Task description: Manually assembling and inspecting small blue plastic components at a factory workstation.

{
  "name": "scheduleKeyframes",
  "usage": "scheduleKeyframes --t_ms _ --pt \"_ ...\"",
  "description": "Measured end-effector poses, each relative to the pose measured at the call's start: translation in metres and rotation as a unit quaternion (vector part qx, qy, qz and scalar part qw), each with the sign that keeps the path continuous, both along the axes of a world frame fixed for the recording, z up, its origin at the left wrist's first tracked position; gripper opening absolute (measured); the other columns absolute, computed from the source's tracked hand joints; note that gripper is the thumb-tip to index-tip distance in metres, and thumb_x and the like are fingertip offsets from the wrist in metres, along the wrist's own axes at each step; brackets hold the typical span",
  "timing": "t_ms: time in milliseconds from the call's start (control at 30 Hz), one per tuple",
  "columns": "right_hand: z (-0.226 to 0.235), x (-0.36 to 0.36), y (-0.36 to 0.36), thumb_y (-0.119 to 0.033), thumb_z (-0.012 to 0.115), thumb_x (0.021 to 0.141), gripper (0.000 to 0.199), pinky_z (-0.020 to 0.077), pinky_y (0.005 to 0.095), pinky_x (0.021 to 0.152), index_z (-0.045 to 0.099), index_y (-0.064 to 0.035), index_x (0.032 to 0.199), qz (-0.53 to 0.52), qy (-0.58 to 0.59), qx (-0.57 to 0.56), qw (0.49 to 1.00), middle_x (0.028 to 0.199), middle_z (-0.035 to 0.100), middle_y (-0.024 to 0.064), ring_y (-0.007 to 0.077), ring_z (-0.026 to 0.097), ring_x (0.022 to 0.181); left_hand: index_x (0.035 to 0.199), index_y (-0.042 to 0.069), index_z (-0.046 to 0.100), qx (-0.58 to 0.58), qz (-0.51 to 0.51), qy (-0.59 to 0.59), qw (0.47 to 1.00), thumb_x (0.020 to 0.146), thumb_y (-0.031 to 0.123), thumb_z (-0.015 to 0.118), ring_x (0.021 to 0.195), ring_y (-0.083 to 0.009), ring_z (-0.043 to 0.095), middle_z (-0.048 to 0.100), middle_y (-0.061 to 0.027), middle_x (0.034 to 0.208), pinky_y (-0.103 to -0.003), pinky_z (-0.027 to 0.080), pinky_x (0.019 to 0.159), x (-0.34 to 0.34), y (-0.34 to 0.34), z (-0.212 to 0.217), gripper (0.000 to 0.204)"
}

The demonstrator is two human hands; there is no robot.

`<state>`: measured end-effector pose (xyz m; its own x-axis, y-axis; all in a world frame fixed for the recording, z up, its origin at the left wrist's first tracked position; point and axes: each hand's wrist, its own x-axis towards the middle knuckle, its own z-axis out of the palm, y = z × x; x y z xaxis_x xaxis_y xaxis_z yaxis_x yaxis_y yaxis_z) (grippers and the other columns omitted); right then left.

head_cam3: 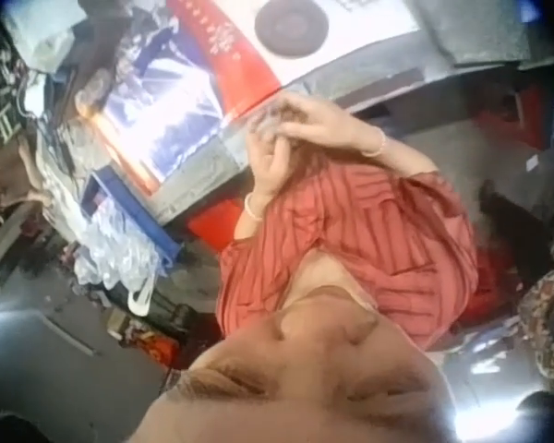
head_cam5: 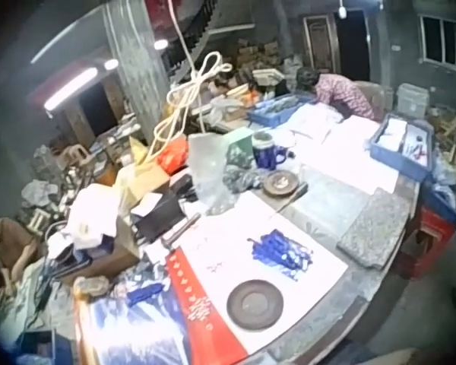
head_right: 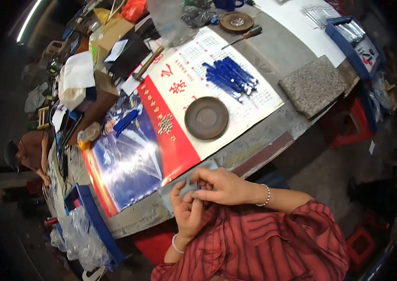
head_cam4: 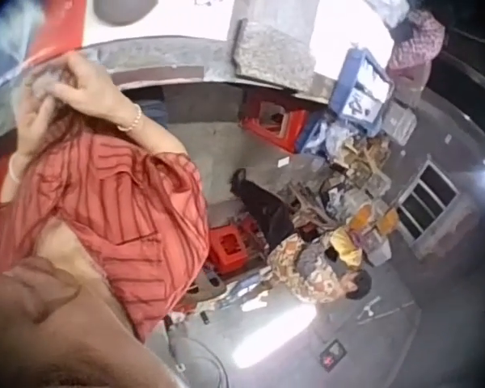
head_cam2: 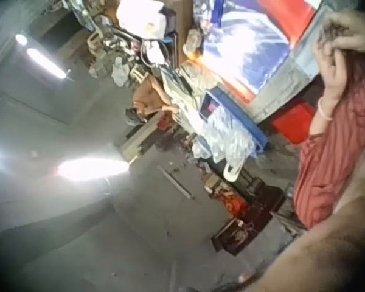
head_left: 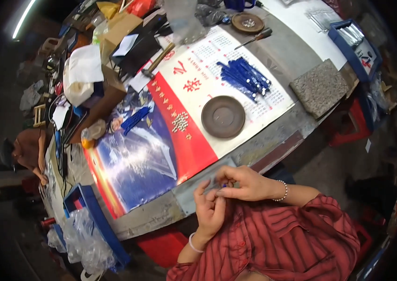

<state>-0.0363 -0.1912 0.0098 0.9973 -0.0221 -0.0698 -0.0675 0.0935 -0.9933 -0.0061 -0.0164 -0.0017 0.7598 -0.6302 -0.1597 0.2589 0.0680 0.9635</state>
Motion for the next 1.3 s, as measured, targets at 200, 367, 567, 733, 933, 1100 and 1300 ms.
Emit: scheduleKeyframes --t_ms 200,367,567,733,933,1100,1300 --pt "0.016 -0.012 -0.067 -0.001 0.062 0.081 0.006 0.0495 0.0230 0.057 0.056 -0.0007 0.082 -0.139 0.043 0.015 0.989 0.072 0.062 0.0044 0.0101 0.061 0.065 0.142 0.002 0.016 0.175 -0.075 -0.384 0.903 0.084 -0.005 0.055 0.112 -0.0222 0.051 0.048 -0.0174 0.126 -0.033 0.040 0.095 0.046 -0.024 0.028 0.070" --pt "-0.011 0.023 -0.145 -0.001 0.060 0.082 0.004 0.0478 0.0246 0.064 0.056 0.0006 0.084 -0.405 -0.078 -0.231 0.881 0.075 0.062 0.0058 0.0122 0.061 0.069 0.140 0.002 0.023 0.064 0.093 -0.268 0.957 0.085 -0.004 0.053 0.116 -0.0226 0.047 0.041 -0.0162 0.133 -0.035 0.036 0.100 0.070 -0.020 0.039 0.063" --pt "-0.046 0.062 -0.179 -0.005 0.062 0.080 0.008 0.0428 0.0349 0.067 0.056 -0.0018 0.080 -0.377 -0.090 -0.495 0.778 0.076 0.059 0.0109 0.0231 0.057 0.068 0.130 -0.001 0.039 0.091 0.132 -0.218 0.963 0.088 -0.005 0.049 0.105 -0.0171 0.053 0.045 -0.0113 0.126 -0.029 0.043 0.090 0.087 0.025 0.030 0.043" --pt "-0.047 0.056 -0.179 -0.009 0.061 0.079 0.013 0.0366 0.0391 0.075 0.050 -0.0022 0.075 -0.331 -0.074 -0.594 0.730 0.072 0.054 0.0122 0.0286 0.051 0.071 0.108 -0.003 0.057 0.209 0.108 -0.312 0.920 0.088 -0.005 0.052 0.090 -0.0147 0.059 0.057 -0.0085 0.102 -0.024 0.047 0.079 0.145 0.052 0.016 0.021" --pt "-0.021 0.039 -0.162 -0.005 0.057 0.081 0.006 0.0367 0.0383 0.075 0.053 -0.0011 0.083 -0.319 -0.084 -0.578 0.746 0.083 0.057 0.0114 0.0292 0.053 0.080 0.099 0.002 0.062 0.248 0.084 -0.529 0.807 0.082 0.002 0.059 0.082 -0.0265 0.060 0.061 -0.0136 0.089 -0.033 0.047 0.073 0.251 0.023 -0.017 0.018" --pt "0.020 0.002 -0.111 -0.002 0.056 0.081 0.007 0.0400 0.0366 0.079 0.054 0.0004 0.087 -0.298 -0.072 -0.517 0.799 0.090 0.057 0.0134 0.0291 0.054 0.085 0.094 0.004 0.061 0.306 0.057 -0.609 0.730 0.076 0.008 0.064 0.078 -0.0319 0.058 0.061 -0.0136 0.084 -0.039 0.046 0.069 0.308 0.007 -0.050 0.018" --pt "0.026 -0.016 -0.080 -0.001 0.057 0.079 0.010 0.0419 0.0358 0.080 0.054 0.0014 0.088 -0.265 -0.067 -0.482 0.832 0.090 0.058 0.0144 0.0293 0.054 0.087 0.086 0.003 0.060 0.355 -0.021 -0.447 0.821 0.075 0.012 0.067 0.077 -0.0329 0.058 0.060 -0.0125 0.078 -0.042 0.045 0.068 0.311 0.005 -0.050 0.016"
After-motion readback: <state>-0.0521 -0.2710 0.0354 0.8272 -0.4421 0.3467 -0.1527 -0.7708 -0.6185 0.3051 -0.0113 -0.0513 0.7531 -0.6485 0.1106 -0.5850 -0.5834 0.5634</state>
